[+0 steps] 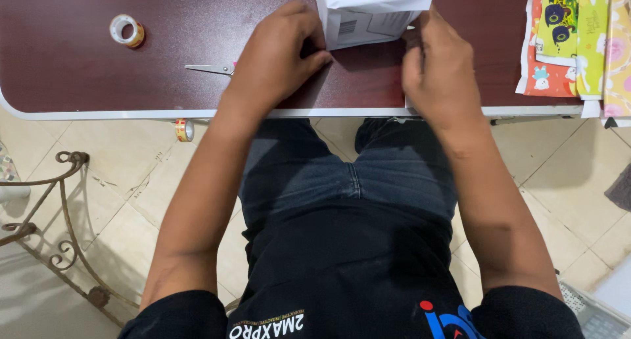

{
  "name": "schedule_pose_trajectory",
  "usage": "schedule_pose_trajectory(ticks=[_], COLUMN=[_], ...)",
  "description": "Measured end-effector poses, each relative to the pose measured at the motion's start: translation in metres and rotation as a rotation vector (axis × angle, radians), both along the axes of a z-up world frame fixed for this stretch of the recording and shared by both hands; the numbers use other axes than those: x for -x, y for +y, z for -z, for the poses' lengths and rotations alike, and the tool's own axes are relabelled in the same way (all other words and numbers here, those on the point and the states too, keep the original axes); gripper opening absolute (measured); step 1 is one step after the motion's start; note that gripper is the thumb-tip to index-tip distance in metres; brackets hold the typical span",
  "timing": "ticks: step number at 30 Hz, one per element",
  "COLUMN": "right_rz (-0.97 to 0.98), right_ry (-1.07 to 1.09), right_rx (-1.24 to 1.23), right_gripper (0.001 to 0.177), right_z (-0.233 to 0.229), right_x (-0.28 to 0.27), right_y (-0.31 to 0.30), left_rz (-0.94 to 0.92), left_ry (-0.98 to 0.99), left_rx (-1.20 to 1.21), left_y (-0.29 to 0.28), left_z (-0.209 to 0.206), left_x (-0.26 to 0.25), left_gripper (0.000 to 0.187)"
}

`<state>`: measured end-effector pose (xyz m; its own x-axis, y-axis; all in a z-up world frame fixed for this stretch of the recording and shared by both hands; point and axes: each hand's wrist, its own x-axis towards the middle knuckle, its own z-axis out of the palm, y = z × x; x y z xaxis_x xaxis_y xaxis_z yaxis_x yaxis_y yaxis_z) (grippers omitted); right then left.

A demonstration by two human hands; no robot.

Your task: The person folds a white paper sheet into a small box shape and secures the edges with tape. They use pink scissors to cut tape from a roll and apply it to the box seams. The person then places a Philips 30W LED bulb box inside the assembled paper box.

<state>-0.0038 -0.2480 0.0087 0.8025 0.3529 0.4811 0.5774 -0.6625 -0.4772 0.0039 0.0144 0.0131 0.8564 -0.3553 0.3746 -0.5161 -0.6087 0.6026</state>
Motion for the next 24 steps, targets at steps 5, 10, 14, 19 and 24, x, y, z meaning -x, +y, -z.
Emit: schedule_pose_trajectory(ticks=[5, 10, 14, 19, 24], right_rz=[-0.035, 0.158, -0.068, -0.308, -0.342], right_ry=[0.057, 0.225, 0.177, 0.135, 0.078], right_rx=[-0.152, -0.096, -0.041, 0.025, 0.218], right_gripper=[0.040, 0.012, 0.008, 0.010, 0.029], right_z=[-0.014, -0.028, -0.032, -0.029, -0.028], right_x=[0.012, 0.048, 0.059, 0.046, 0.017], right_y=[-0.013, 0.000, 0.039, 0.098, 0.140], left_rz=[0.025, -0.248, -0.552, -0.756, -0.704], left_ry=[-0.084, -0.007, 0.078, 0.149, 0.214], left_rx=[0.125, 0.296, 0.387, 0.513, 0.788], left_y=[0.042, 0.100, 0.117, 0.116, 0.116], left_z=[-0.024, -0.029, 0.001, 0.051, 0.084], left_x=[0.023, 0.096, 0.143, 0.173, 0.174], left_gripper=[0.014, 0.005, 0.006, 0.012, 0.020])
